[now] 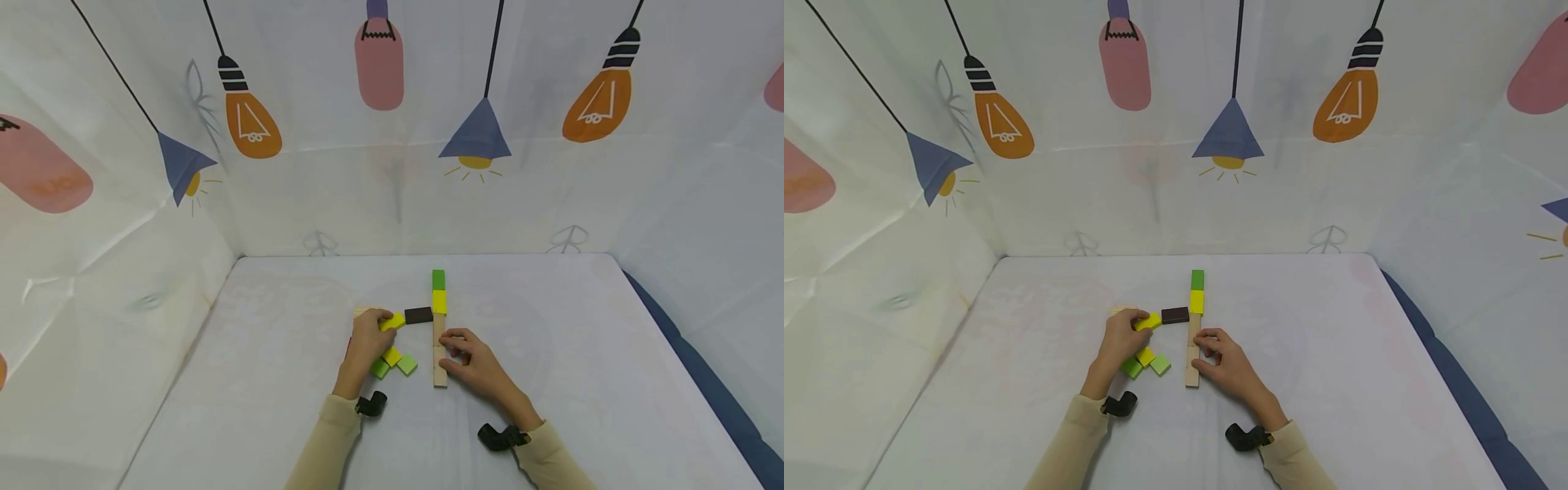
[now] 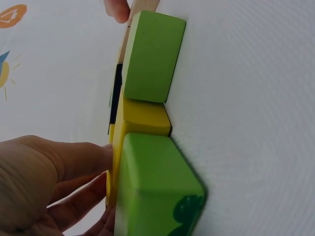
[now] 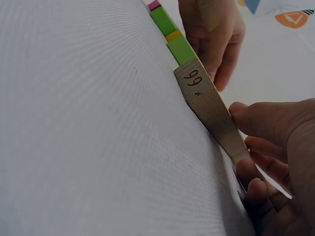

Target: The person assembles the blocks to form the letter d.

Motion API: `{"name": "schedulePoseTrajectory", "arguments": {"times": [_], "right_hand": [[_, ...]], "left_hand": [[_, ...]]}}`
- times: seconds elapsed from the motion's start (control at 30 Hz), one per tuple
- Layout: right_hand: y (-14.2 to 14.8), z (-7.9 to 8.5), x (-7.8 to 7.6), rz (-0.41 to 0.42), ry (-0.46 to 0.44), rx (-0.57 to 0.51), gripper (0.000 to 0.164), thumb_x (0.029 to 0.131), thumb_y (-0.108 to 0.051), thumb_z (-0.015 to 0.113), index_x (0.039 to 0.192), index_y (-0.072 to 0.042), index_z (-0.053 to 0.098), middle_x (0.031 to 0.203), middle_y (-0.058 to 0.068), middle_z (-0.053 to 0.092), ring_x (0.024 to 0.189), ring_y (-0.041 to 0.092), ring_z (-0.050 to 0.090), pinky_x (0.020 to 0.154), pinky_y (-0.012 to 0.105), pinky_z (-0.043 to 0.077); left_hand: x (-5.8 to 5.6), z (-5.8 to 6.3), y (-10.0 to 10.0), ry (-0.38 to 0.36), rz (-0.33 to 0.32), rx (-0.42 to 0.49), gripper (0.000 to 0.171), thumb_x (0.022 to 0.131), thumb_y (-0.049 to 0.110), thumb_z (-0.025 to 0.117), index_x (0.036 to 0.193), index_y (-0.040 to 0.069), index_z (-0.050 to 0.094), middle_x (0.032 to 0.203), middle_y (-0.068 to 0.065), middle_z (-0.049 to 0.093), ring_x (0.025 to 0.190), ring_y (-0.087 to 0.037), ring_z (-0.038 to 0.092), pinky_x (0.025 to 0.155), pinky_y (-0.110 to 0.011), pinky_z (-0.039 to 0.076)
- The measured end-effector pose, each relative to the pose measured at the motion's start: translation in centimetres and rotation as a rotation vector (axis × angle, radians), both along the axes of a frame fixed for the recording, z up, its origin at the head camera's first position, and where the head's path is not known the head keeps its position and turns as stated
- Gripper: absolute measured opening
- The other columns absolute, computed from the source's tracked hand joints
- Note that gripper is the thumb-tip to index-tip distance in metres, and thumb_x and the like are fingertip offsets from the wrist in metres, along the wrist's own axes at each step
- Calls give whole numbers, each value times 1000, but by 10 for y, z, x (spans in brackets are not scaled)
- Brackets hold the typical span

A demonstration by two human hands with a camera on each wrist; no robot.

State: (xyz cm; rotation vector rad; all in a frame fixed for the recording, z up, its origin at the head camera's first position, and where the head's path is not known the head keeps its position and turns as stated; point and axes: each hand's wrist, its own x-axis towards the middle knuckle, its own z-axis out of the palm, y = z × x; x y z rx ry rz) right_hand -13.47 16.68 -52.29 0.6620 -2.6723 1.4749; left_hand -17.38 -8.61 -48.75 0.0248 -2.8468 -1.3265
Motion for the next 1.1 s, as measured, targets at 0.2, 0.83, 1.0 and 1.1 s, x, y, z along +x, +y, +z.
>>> {"name": "schedulePoseTrajectory", "arguments": {"times": [0.2,0.83,1.0,1.1], "right_hand": [[0,1,0,-13,-26,17,39,88,-15,82,124,-6,73,131,6,63,91,8,57,70,20,50],[0,-2,-1,-8,43,20,40,87,-12,83,124,-2,72,130,9,63,90,10,58,69,21,50],[0,-2,-1,-9,18,13,40,87,-13,82,125,-3,72,131,9,63,91,12,59,70,21,49],[0,0,0,-4,-11,4,41,88,-14,82,126,-3,72,131,8,62,92,13,60,71,21,49]], "left_hand": [[2,1,-1,0,-15,-10,30,88,5,76,118,1,74,125,-17,70,119,-32,64,103,-48,53],[26,14,-16,-37,-311,-122,27,91,8,76,117,2,75,107,-10,72,86,-16,60,74,-28,54],[29,11,-13,-52,-380,-126,25,93,10,75,117,3,74,104,-7,73,83,-13,60,75,-25,55],[32,10,-11,-71,-383,-130,26,94,12,75,119,5,74,104,-4,73,85,-13,60,77,-26,55]]}}
